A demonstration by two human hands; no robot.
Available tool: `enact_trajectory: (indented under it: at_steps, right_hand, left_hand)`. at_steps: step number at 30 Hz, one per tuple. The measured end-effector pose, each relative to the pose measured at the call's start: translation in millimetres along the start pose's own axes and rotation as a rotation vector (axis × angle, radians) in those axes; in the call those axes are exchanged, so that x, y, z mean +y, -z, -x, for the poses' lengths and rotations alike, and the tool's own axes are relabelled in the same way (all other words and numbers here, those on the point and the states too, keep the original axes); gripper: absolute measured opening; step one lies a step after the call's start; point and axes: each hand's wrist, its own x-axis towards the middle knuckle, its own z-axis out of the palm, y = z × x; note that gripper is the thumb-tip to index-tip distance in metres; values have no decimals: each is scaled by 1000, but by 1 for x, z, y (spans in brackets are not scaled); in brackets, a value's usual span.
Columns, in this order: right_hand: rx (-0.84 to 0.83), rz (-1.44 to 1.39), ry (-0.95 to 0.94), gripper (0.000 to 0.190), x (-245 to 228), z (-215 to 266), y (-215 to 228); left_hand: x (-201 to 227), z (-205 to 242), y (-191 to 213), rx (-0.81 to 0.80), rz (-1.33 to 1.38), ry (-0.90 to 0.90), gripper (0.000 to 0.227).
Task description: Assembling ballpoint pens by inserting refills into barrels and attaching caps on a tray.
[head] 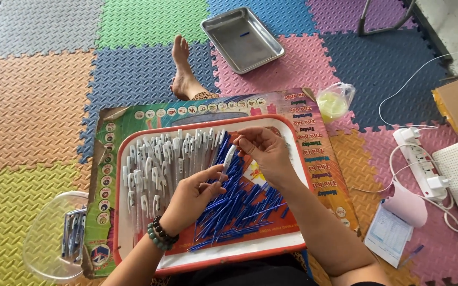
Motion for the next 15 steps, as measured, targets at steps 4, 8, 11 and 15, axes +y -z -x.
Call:
enact_trajectory:
  at_steps: [4,8,11,15]
  right_hand:
    - [6,1,-24,21,-4,-1,-3]
    - [1,4,-32,21,-6,3,-7]
    - [-16,3,-24,19,-3,5,-10]
    - [-84,73,21,14,-13,7,-17]
  left_hand:
    - [-9,-3,4,-10,33,-29,53]
    - [-13,0,6,-18,62,-20,51]
    - [-16,2,7,-12,77,-30,51]
    - [-25,2,11,-7,116,-36,51]
